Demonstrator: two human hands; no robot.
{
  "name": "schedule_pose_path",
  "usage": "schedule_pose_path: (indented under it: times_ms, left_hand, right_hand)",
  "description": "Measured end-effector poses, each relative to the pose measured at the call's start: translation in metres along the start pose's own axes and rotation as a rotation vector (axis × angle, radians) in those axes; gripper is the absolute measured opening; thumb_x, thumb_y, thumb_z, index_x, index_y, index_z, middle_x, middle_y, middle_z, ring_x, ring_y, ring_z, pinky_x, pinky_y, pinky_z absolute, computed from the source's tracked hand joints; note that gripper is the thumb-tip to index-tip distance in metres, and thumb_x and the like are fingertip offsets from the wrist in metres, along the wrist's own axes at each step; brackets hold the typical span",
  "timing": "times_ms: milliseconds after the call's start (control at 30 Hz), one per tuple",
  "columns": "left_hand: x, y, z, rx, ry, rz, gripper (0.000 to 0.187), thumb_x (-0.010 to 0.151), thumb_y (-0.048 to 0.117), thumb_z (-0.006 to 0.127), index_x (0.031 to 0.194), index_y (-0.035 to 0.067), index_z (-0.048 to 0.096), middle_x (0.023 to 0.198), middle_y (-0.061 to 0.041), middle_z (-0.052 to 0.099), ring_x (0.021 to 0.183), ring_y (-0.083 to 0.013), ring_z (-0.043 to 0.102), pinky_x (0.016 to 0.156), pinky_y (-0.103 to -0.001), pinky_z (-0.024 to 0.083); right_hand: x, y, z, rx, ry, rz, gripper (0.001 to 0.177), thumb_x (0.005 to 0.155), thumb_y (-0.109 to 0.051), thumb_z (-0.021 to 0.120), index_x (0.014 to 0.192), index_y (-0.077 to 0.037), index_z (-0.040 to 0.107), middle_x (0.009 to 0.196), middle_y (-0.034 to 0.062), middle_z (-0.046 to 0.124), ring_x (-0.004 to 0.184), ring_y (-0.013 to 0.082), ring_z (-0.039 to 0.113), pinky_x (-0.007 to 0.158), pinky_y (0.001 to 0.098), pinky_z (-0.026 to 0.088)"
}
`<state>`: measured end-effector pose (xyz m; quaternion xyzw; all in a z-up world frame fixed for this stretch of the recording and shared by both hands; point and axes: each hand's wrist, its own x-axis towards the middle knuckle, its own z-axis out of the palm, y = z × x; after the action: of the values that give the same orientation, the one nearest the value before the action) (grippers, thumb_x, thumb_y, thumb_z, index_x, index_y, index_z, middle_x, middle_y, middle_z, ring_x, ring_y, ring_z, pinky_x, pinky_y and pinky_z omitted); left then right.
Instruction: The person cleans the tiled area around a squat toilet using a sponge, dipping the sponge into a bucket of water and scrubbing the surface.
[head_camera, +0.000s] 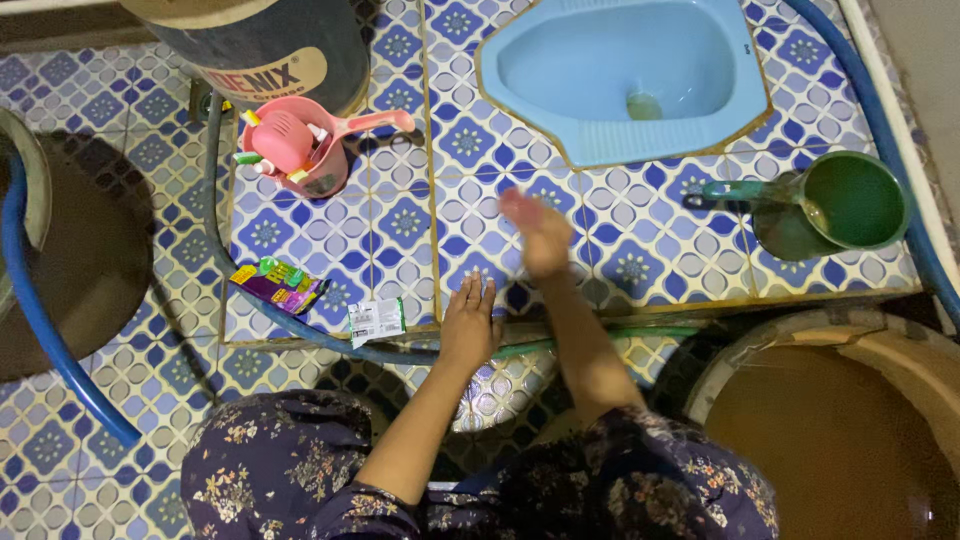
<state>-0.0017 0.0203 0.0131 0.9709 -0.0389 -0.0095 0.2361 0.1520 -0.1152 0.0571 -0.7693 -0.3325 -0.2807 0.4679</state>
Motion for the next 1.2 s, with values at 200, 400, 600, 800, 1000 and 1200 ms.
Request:
schedule_pose_path:
  times_ms: [200,400,600,800,1000,1200]
  left_hand:
    - [0.002,0.0,-0.002,0.041,-0.074,-0.008,0.077,0.083,0.024,0.072,0.15,0.001,0.043,0.16,-0.027,0.031,0.149,-0.039,0.031,0.12,-0.051,0.027]
    - [0.003,-0.003,0.005,0.079,-0.05,0.012,0.075,0.084,0.025,0.072,0.149,0.002,0.044,0.159,-0.028,0.034,0.149,-0.0399,0.032,0.12,-0.05,0.028]
    - [0.005,-0.008,0.016,0.106,-0.026,0.009,0.072,0.086,0.028,0.07,0.148,0.002,0.046,0.158,-0.027,0.036,0.147,-0.0408,0.034,0.117,-0.051,0.03]
    - [0.009,-0.015,0.026,0.192,-0.009,0.059,0.071,0.09,0.035,0.068,0.149,0.002,0.046,0.157,-0.029,0.039,0.148,-0.0406,0.037,0.124,-0.045,0.029]
    - [0.011,-0.008,0.027,0.238,-0.081,-0.013,0.076,0.09,0.038,0.067,0.152,0.002,0.042,0.159,-0.026,0.035,0.149,-0.0388,0.032,0.122,-0.045,0.028]
    - [0.013,0.008,0.008,0.223,-0.22,-0.136,0.08,0.091,0.041,0.067,0.156,0.008,0.033,0.164,-0.022,0.025,0.153,-0.0362,0.024,0.119,-0.048,0.031]
  right_hand:
    - [-0.035,0.038,-0.1,-0.715,0.069,0.252,0.049,0.089,0.006,0.056,0.124,-0.02,0.078,0.116,0.0118,0.076,0.106,0.0324,0.069,0.093,0.0438,0.05]
    - [-0.055,0.037,-0.106,-1.297,0.174,0.247,0.056,0.063,-0.01,0.061,0.114,-0.026,0.076,0.109,0.0192,0.075,0.097,0.0354,0.07,0.085,0.0477,0.052]
    - [-0.052,-0.01,-0.048,-0.037,0.16,0.202,0.02,0.099,-0.003,0.065,0.115,-0.012,0.072,0.114,0.0133,0.075,0.102,0.0315,0.074,0.091,0.0405,0.059]
    - [-0.081,-0.039,-0.014,-0.54,-0.28,0.171,0.056,0.073,0.0,0.062,0.12,-0.027,0.076,0.131,0.0181,0.066,0.112,0.0367,0.059,0.098,0.0449,0.042]
    - [-0.059,-0.053,-0.043,0.151,-0.161,0.612,0.037,0.09,-0.006,0.064,0.123,-0.017,0.077,0.124,0.0109,0.074,0.109,0.0239,0.064,0.1,0.0363,0.046]
    - [-0.074,0.018,-0.135,-0.203,0.212,0.856,0.027,0.105,-0.029,0.061,0.121,-0.013,0.075,0.118,0.0136,0.074,0.109,0.0268,0.064,0.101,0.0395,0.047]
